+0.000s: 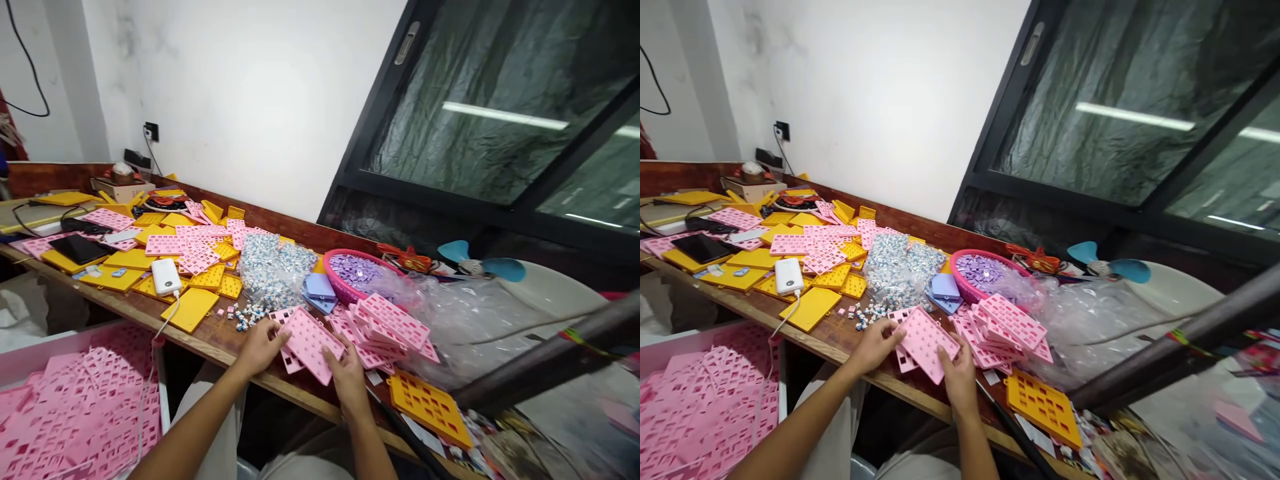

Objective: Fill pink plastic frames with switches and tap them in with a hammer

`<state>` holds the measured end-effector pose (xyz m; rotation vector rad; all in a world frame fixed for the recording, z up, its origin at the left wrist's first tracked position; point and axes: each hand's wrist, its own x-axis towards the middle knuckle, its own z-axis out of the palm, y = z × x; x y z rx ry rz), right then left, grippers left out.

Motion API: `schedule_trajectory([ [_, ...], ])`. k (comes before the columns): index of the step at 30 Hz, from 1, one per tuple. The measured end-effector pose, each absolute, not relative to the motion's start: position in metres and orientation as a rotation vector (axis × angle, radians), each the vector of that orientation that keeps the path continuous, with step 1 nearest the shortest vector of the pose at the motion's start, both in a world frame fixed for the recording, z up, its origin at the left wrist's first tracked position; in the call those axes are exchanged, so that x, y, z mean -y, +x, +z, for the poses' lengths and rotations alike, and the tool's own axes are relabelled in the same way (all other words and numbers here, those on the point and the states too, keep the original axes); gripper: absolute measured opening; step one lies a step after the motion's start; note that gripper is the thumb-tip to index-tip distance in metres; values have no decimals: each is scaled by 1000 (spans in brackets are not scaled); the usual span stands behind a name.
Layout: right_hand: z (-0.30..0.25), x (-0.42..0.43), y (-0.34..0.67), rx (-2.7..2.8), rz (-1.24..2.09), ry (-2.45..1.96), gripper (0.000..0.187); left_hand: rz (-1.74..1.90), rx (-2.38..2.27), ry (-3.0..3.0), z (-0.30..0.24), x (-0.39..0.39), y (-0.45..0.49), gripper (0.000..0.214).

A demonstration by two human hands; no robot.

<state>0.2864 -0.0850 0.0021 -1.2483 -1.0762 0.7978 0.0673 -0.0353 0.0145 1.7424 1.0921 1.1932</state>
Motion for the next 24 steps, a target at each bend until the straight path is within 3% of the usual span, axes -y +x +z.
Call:
schedule_trajectory([
  [3,-6,82,304,1142,907,-1333,72,998,-1105,1829,5,38,58,26],
  [7,6,82,304,1387,988,-1367,65,1103,-1080,1719,3,37,45,21],
  [13,22,75,292,1209,1442,-1120,75,1126,-755,1264,0,37,38,41],
  [19,32,48,291,1253,1062,-1187,56,1067,-796,1413,5,43,35,40],
  [24,61,27,324,1158,716,-1185,57,915,-1470,2003,7,39,30,34],
])
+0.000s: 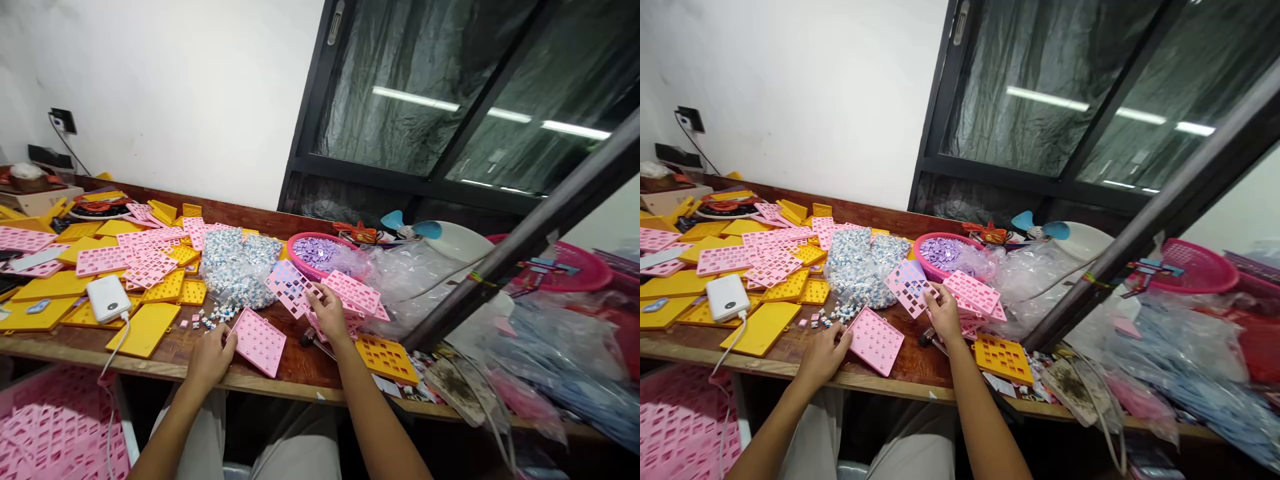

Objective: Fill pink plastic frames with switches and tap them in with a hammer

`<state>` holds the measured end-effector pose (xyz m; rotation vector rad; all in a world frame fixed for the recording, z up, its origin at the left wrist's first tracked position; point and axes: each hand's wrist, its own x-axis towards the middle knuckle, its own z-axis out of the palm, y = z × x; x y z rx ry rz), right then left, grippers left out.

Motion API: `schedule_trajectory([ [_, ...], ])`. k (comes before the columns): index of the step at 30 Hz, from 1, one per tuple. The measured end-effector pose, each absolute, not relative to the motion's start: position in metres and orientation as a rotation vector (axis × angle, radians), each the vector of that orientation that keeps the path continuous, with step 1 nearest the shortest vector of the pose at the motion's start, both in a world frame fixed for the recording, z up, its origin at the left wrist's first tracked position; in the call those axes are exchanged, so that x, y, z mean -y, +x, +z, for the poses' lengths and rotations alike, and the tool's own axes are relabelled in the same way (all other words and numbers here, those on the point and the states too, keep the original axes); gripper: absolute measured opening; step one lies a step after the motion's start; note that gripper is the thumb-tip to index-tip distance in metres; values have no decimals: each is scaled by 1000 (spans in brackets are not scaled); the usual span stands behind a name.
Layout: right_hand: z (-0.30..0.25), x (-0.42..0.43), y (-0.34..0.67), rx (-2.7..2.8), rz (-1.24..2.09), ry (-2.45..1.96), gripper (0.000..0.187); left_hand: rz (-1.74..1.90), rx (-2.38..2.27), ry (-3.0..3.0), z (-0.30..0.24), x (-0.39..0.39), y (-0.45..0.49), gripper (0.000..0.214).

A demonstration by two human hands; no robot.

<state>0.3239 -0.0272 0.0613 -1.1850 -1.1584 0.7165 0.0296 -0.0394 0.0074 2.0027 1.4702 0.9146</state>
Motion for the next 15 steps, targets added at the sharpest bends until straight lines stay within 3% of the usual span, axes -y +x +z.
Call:
schedule_trajectory([
  [6,48,37,326,1393,1104,-1146,56,444,-1692,2333,24,47,24,56],
  [10,31,42,322,1556,1113,-1222,47,625,-1280,2333,35,41,12,30],
  [11,29,43,321,1601,1060,-1255,45,670,-1145,2354,35,38,11,37],
  [13,30,43,319,1743,883,-1319,38,678,-963,2405,32,31,16,77],
  [15,33,44,319,1899,674,-1368,32,607,-904,2447,27,25,27,100],
])
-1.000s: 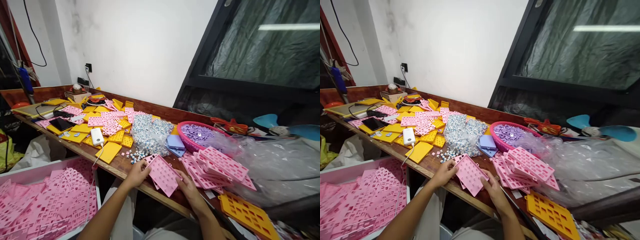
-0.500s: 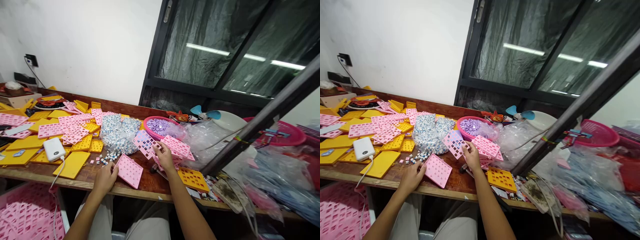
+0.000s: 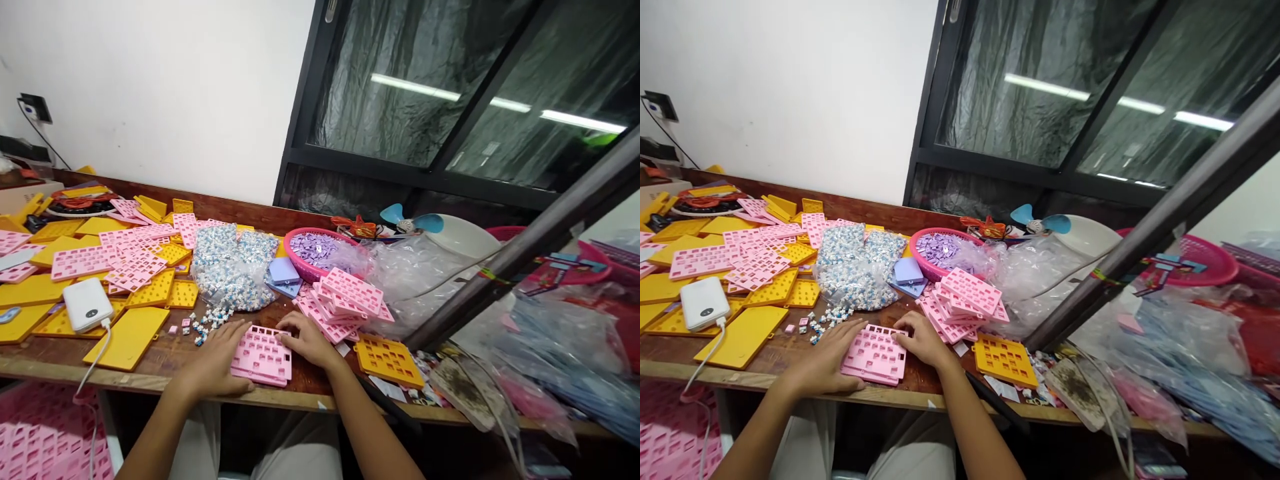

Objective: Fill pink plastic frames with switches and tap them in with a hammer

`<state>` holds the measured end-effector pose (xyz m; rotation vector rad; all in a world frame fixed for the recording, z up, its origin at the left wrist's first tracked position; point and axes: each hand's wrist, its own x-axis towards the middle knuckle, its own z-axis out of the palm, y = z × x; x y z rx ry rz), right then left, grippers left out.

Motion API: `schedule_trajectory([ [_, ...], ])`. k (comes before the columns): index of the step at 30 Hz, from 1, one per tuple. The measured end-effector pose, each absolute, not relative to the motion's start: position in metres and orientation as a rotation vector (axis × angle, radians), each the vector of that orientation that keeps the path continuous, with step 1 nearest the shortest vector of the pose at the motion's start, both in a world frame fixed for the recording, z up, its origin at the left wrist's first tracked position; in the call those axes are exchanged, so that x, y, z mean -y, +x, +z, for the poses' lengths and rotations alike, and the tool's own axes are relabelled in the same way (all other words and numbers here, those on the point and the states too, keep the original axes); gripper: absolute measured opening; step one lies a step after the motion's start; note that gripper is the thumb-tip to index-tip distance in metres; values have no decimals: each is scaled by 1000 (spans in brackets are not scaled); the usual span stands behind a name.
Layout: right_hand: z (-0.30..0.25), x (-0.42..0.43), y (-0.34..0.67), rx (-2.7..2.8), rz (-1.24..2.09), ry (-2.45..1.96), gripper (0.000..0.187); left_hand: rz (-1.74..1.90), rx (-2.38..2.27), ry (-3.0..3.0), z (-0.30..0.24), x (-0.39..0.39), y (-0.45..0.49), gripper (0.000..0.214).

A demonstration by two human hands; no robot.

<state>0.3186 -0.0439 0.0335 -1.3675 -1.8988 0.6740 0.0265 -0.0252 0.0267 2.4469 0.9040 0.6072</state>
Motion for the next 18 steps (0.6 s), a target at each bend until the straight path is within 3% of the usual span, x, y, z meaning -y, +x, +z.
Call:
schedule_trajectory([
  [3,39,47,321,2069,565,-1401,44,582,-953,2451,18,20,47,100],
  [6,40,50,327,2210,633,-1384,86,645,-1073,2401,12,20,62,102],
  [8,39,51,330,2242,665,-1394,102,655,-1088,2360,9,21,67,108],
  [11,37,50,332,2235,699,-1408,105,678,-1026,2314,6,20,65,112],
  [15,40,50,330,2222,710,-1358,103,778,-957,2286,4,19,57,96],
  [18,42,50,326,2216,728,-1317,102,796,-947,2252,3,21,52,96],
])
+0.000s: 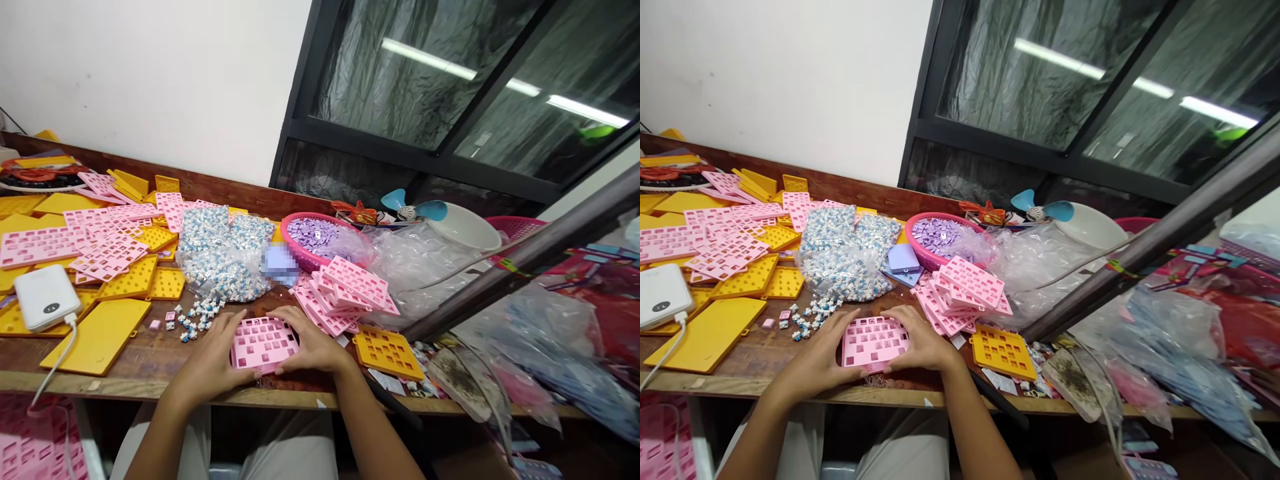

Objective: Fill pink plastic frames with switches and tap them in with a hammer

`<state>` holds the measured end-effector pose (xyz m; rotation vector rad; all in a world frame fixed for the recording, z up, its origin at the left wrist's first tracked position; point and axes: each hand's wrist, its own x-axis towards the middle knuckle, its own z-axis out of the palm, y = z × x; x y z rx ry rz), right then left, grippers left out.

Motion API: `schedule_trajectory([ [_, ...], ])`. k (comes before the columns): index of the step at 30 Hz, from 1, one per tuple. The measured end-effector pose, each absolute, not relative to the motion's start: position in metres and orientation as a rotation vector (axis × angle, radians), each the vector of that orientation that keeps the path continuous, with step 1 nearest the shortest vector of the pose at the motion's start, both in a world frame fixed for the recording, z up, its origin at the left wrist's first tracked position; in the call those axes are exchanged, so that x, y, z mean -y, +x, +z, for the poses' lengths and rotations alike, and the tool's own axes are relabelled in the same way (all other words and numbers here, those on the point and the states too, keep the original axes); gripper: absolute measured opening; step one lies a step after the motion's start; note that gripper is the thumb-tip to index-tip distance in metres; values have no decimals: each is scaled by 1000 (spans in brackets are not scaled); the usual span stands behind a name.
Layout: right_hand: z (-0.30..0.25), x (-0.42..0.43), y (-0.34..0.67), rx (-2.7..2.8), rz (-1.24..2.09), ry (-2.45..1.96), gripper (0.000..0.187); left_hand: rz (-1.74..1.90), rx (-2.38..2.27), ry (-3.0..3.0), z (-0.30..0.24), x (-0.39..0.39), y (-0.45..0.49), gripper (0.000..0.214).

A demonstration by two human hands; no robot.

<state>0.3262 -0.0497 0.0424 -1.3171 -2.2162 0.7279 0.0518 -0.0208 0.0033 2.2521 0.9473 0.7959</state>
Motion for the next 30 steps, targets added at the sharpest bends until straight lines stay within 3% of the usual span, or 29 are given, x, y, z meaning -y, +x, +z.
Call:
schedule_trajectory([
  [12,37,52,326,2288,803,-1375,108,728,-946,2252,0,28,50,104],
  [30,35,56,313,2413,670,-1430,109,727,-942,2280,-1,29,53,92],
])
